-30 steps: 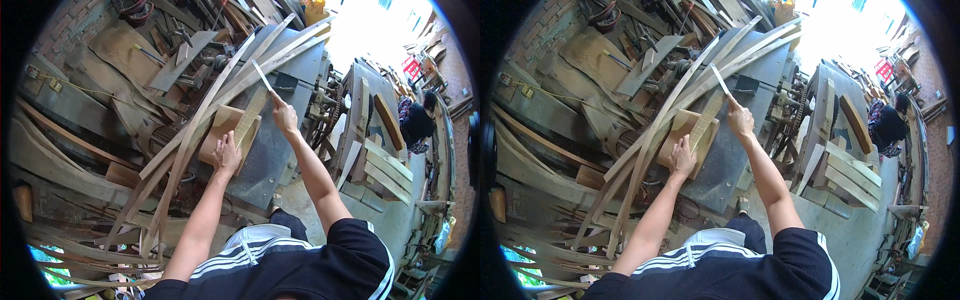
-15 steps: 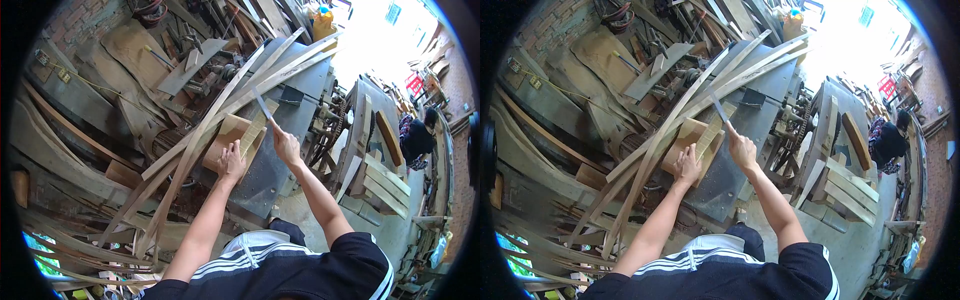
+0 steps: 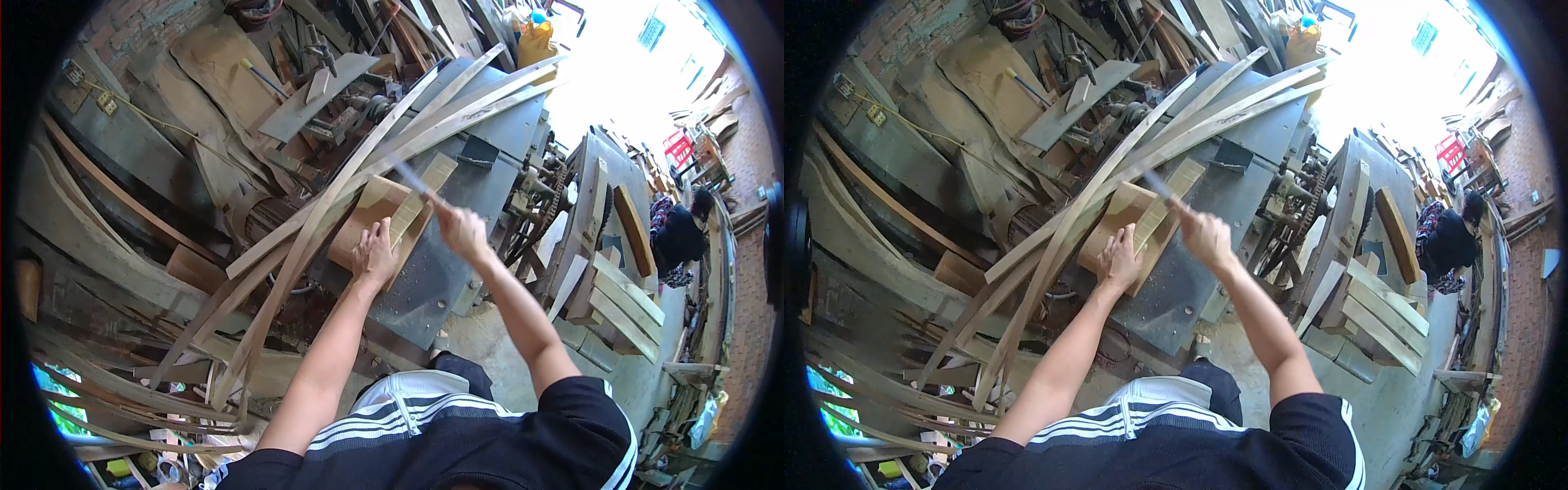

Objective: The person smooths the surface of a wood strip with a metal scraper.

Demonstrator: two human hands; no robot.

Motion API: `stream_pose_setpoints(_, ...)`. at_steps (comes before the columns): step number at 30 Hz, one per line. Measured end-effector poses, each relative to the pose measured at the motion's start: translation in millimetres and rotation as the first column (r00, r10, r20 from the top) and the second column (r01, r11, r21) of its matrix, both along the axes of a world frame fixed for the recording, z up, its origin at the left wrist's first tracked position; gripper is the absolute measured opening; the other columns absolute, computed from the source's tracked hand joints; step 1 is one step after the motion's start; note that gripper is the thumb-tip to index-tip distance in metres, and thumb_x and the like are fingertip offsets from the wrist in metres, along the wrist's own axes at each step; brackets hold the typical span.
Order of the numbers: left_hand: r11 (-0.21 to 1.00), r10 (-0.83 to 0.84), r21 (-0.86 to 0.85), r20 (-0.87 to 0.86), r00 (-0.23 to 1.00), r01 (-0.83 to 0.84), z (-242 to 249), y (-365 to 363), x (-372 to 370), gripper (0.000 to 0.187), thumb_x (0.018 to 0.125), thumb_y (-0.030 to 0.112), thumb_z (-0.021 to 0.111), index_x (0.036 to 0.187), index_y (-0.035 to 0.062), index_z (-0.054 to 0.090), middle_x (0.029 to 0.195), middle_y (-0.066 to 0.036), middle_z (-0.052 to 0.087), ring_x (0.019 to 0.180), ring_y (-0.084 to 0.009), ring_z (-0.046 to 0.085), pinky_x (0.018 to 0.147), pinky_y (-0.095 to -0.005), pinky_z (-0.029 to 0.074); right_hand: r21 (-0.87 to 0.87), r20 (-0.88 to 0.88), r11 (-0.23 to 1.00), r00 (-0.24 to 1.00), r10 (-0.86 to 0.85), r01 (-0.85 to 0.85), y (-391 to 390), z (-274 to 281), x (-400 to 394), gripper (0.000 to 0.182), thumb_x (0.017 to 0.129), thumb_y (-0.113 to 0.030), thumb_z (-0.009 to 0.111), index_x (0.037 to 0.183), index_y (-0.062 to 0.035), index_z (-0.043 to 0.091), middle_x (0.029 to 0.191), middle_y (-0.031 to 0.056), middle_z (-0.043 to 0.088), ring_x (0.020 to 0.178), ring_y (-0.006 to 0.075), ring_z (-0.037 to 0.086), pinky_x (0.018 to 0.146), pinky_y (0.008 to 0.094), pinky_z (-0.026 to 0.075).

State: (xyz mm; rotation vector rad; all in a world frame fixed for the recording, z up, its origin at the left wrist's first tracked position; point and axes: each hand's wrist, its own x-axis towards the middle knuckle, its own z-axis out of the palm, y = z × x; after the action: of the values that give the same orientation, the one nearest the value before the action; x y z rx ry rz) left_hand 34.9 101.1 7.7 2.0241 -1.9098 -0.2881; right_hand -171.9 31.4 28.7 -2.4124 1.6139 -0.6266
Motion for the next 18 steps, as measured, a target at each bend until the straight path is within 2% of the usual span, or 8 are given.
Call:
stream_pose_setpoints(2, 1.000, -0.002, 0.001, 0.008, 1.000, 0.002, -2, 2, -2, 0.061, 0.086, 0.025, 0.072, 0.138, 0.0135, 0.043, 0.123, -0.011, 0.057, 0.114, -0.0350, 0.058, 0.088, -0.0527, 0.053, -0.028, 0.062, 0.987, 0.985, -0.159, 0.161, -38, -2, -11, 0.047, 0.101, -0.025, 0.047, 0.144, -0.0415, 0.051, 0.076, 0.0217, 0.070, 0.067, 0.0413, 0.071, 0.055, 0.0525, 0.057)
stream_pose_setpoints(5, 1.000, 0.004, -0.003, 0.013, 1.000, -0.004, 6, 4, -1, 0.060, 0.087, 0.025, 0.072, 0.137, 0.0134, 0.043, 0.123, -0.011, 0.057, 0.114, -0.0349, 0.058, 0.089, -0.0518, 0.053, -0.137, 0.202, 0.959, 0.955, -0.217, 0.247, -70, -18, -8, 0.046, 0.101, -0.025, 0.046, 0.144, -0.0411, 0.050, 0.079, 0.0218, 0.070, 0.069, 0.0425, 0.070, 0.057, 0.0537, 0.057)
stream_pose_setpoints(6, 1.000, 0.001, 0.009, 0.004, 1.000, -0.001, 10, 3, -3, 0.060, 0.087, 0.026, 0.072, 0.137, 0.0134, 0.043, 0.123, -0.011, 0.058, 0.113, -0.0349, 0.058, 0.089, -0.0514, 0.053, -0.066, 0.202, 0.956, 0.942, -0.267, 0.285, -61, -13, -3, 0.046, 0.102, -0.026, 0.047, 0.146, -0.0397, 0.049, 0.078, 0.0228, 0.070, 0.071, 0.0435, 0.070, 0.061, 0.0561, 0.056)
stream_pose_setpoints(8, 1.000, -0.003, -0.005, 0.006, 1.000, 0.003, 7, 2, -2, 0.057, 0.089, 0.028, 0.069, 0.138, 0.0129, 0.044, 0.123, -0.012, 0.058, 0.112, -0.0364, 0.058, 0.089, -0.0534, 0.052, -0.040, 0.076, 0.978, 0.977, -0.200, 0.204, -25, -11, 7, 0.045, 0.102, -0.027, 0.048, 0.146, -0.0384, 0.050, 0.076, 0.0230, 0.069, 0.070, 0.0433, 0.070, 0.060, 0.0569, 0.055)
stream_pose_setpoints(11, 1.000, -0.009, -0.018, 0.015, 1.000, 0.009, 3, 0, 2, 0.057, 0.089, 0.028, 0.069, 0.138, 0.0129, 0.044, 0.122, -0.012, 0.058, 0.112, -0.0366, 0.059, 0.088, -0.0535, 0.052, -0.046, 0.022, 0.999, 1.000, 0.000, 0.001, 8, 0, 9, 0.048, 0.101, -0.025, 0.050, 0.147, -0.0387, 0.048, 0.071, 0.0214, 0.068, 0.063, 0.0419, 0.069, 0.054, 0.0547, 0.056)
stream_pose_setpoints(12, 0.999, -0.018, -0.032, 0.018, 1.000, 0.019, 1, 2, 1, 0.059, 0.087, 0.026, 0.071, 0.137, 0.0133, 0.043, 0.122, -0.011, 0.058, 0.113, -0.0352, 0.059, 0.087, -0.0516, 0.053, 0.015, 0.018, 1.000, 1.000, -0.011, 0.011, 0, 9, 2, 0.048, 0.101, -0.026, 0.049, 0.147, -0.0395, 0.048, 0.077, 0.0228, 0.069, 0.068, 0.0422, 0.070, 0.058, 0.0546, 0.057)
stream_pose_setpoints(14, 0.999, -0.011, -0.049, 0.031, 0.999, 0.013, -7, 1, -1, 0.058, 0.087, 0.026, 0.070, 0.137, 0.0133, 0.043, 0.121, -0.011, 0.057, 0.112, -0.0354, 0.059, 0.087, -0.0525, 0.053, -0.037, 0.102, 0.987, 0.983, -0.152, 0.156, -39, -1, -1, 0.047, 0.101, -0.026, 0.048, 0.146, -0.0404, 0.049, 0.084, 0.0227, 0.071, 0.073, 0.0423, 0.071, 0.059, 0.0542, 0.057)
stream_pose_setpoints(18, 1.000, -0.002, -0.004, 0.012, 1.000, 0.002, 5, 3, -1, 0.058, 0.087, 0.026, 0.070, 0.137, 0.0134, 0.043, 0.123, -0.011, 0.057, 0.115, -0.0352, 0.058, 0.088, -0.0534, 0.053, -0.091, 0.241, 0.958, 0.940, -0.242, 0.270, -63, -16, 16, 0.049, 0.100, -0.026, 0.049, 0.146, -0.0421, 0.048, 0.085, 0.0216, 0.072, 0.073, 0.0442, 0.070, 0.061, 0.0558, 0.057)
